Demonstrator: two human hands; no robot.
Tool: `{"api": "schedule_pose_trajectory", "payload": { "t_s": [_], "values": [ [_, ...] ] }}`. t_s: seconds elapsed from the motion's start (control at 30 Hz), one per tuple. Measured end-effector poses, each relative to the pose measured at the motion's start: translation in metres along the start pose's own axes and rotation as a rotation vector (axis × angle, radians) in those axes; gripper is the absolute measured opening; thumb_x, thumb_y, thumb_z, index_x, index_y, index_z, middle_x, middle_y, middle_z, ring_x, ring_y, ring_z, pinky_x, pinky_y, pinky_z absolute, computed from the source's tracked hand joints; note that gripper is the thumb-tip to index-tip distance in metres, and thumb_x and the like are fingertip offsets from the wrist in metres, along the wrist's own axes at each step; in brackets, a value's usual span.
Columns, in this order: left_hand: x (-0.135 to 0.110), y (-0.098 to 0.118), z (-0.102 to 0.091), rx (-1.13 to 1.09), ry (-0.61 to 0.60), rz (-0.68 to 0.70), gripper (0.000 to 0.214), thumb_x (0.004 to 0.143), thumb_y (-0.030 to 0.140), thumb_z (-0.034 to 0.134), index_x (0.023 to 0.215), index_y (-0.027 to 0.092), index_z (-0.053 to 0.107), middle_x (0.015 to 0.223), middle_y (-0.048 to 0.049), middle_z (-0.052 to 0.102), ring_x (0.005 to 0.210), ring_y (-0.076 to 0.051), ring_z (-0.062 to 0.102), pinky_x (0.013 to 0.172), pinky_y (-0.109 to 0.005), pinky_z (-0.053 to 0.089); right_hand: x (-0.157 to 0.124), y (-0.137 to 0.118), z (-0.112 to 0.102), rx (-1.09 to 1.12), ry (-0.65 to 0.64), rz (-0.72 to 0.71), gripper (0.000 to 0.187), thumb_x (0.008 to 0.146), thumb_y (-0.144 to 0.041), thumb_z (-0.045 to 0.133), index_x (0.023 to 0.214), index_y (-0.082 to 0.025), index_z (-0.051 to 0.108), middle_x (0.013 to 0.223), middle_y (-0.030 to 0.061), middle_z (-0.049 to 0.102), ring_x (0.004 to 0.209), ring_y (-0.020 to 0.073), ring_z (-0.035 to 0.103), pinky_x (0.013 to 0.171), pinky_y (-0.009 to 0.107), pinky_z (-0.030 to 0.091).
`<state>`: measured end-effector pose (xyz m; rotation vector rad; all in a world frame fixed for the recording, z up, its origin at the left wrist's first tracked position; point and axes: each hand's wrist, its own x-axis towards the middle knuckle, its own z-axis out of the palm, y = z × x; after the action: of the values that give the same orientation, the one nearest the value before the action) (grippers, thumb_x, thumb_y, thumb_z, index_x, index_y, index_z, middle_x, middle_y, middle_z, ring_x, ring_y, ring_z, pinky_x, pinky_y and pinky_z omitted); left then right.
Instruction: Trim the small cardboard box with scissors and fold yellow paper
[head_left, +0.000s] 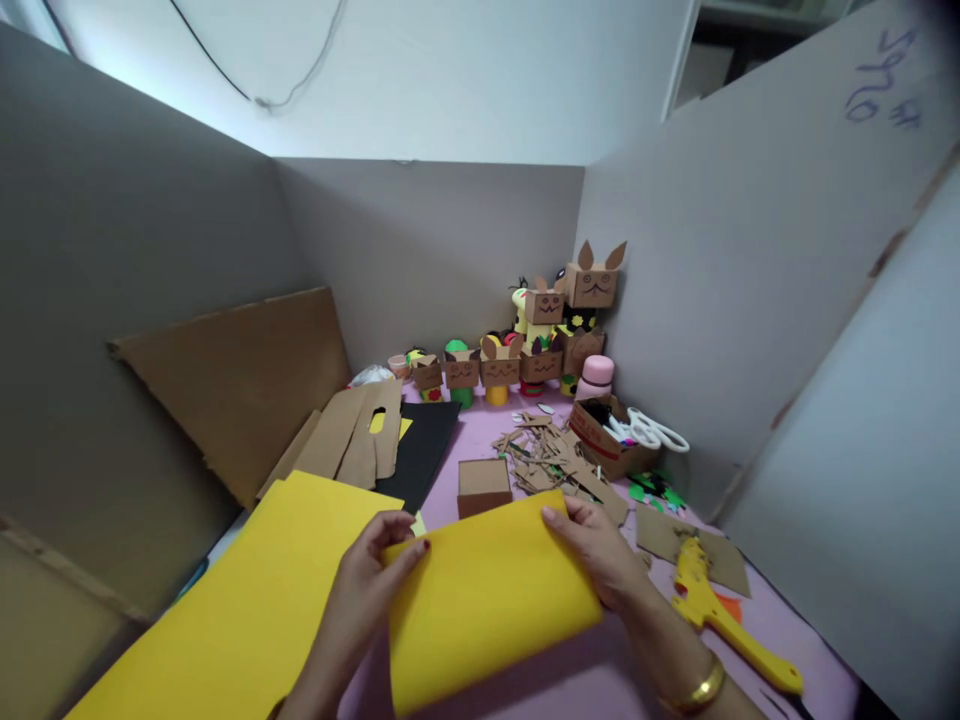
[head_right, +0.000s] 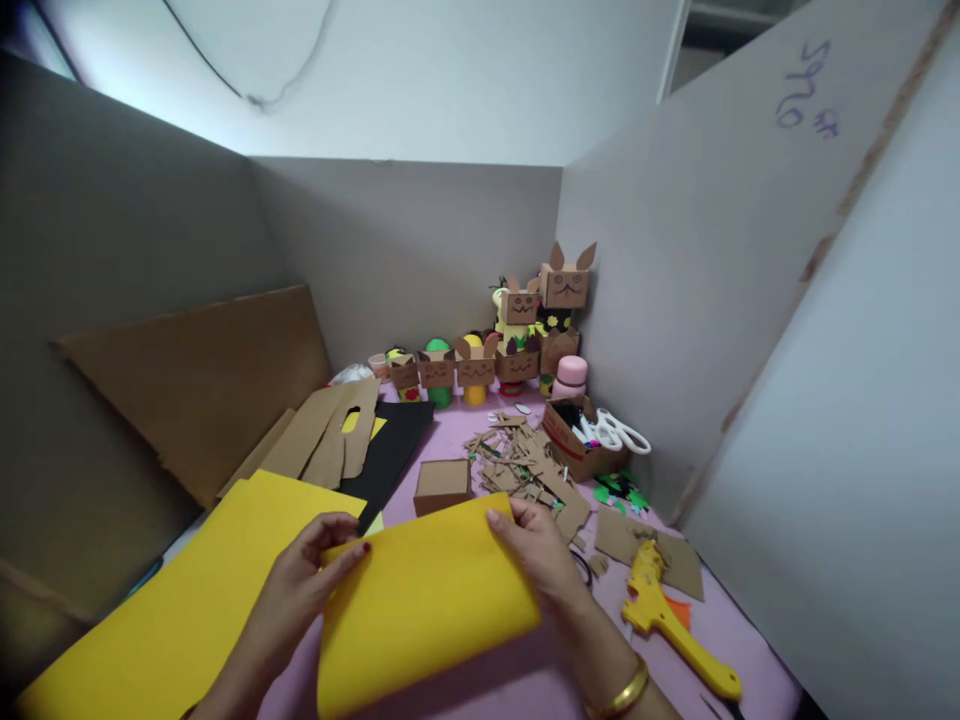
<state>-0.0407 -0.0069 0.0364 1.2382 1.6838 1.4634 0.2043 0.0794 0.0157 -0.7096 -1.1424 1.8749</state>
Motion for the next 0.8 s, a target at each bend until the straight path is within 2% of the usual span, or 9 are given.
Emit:
{"api": "schedule_pose_trajectory", "payload": {
  "t_s": [0.07,0.13,0.2,0.33,0.5,0.6,0.7,0.8],
  "values": [
    [0.007,0.004,0.005,-0.185,0.096,-0.097,0.042,0.061,0.041,0.074,0.093,0.019,0.057,0.079,-0.0011,0.064,0.073,-0.019,0.063,0.062,-0.027,0.049,0.003,-0.008,0.005,0.051,0.043,-0.037,0.036,0.068,-0.044,0.076,0.089,-0.016,0.068,0.077,0.0056,0.074,0.068,0.023,0.069,0.067,0.034,0.053],
    [0.011,0.006,0.011,-0.352,0.083,-0.176,0.044,0.061,0.042,0.075,0.095,0.019,0.057,0.077,-0.0025,0.068,0.07,-0.02,0.065,0.06,-0.028,0.05,0.003,-0.013,0.007,0.082,0.082,-0.055,0.037,0.067,-0.044,0.076,0.09,-0.017,0.068,0.077,0.0055,0.074,0.07,0.025,0.07,0.068,0.037,0.054],
    [0.014,0.005,0.018,-0.435,0.025,-0.192,0.036,0.064,0.041,0.074,0.088,0.018,0.061,0.077,-0.0051,0.071,0.072,-0.022,0.067,0.063,-0.029,0.051,0.003,-0.014,0.006,0.096,0.133,-0.063,0.037,0.065,-0.044,0.078,0.09,-0.018,0.069,0.074,0.005,0.075,0.07,0.0262,0.071,0.068,0.038,0.055],
    [0.017,0.002,0.029,-0.45,-0.024,-0.163,0.032,0.065,0.043,0.073,0.081,0.015,0.067,0.086,-0.0093,0.074,0.08,-0.024,0.068,0.07,-0.03,0.051,0.001,-0.009,-0.003,0.103,0.242,-0.027,0.042,0.058,-0.045,0.081,0.088,-0.018,0.07,0.074,0.007,0.075,0.069,0.0295,0.071,0.064,0.039,0.056],
    [0.022,-0.008,0.031,-0.497,0.008,-0.159,0.058,0.06,0.05,0.075,0.104,0.015,0.064,0.11,-0.0128,0.07,0.099,-0.028,0.064,0.083,-0.035,0.049,0.002,-0.006,-0.013,0.136,0.278,0.028,0.039,0.057,-0.04,0.083,0.087,-0.018,0.071,0.075,0.0085,0.075,0.073,0.0303,0.071,0.067,0.041,0.056],
    [0.02,-0.013,0.027,-0.516,-0.014,-0.168,0.062,0.069,0.057,0.066,0.115,0.016,0.059,0.12,-0.0143,0.064,0.106,-0.028,0.061,0.087,-0.037,0.047,0.002,-0.007,-0.015,0.194,0.29,0.027,0.04,0.055,-0.039,0.084,0.086,-0.018,0.072,0.077,0.0091,0.076,0.077,0.0318,0.071,0.069,0.042,0.056],
    [0.016,-0.016,0.026,-0.579,-0.063,-0.191,0.06,0.076,0.058,0.058,0.12,0.017,0.055,0.117,-0.0145,0.066,0.103,-0.026,0.063,0.087,-0.037,0.047,0.002,-0.006,-0.015,0.188,0.297,0.044,0.042,0.053,-0.041,0.085,0.086,-0.018,0.072,0.079,0.0106,0.076,0.079,0.0332,0.07,0.068,0.043,0.056],
    [0.013,-0.016,0.027,-0.642,-0.066,-0.235,0.06,0.071,0.053,0.067,0.118,0.017,0.055,0.108,-0.0135,0.069,0.096,-0.025,0.066,0.081,-0.035,0.049,0.002,-0.001,-0.017,0.13,0.292,0.05,0.041,0.056,-0.042,0.083,0.087,-0.018,0.072,0.081,0.0108,0.076,0.078,0.0328,0.071,0.067,0.042,0.057]
  ]
}}
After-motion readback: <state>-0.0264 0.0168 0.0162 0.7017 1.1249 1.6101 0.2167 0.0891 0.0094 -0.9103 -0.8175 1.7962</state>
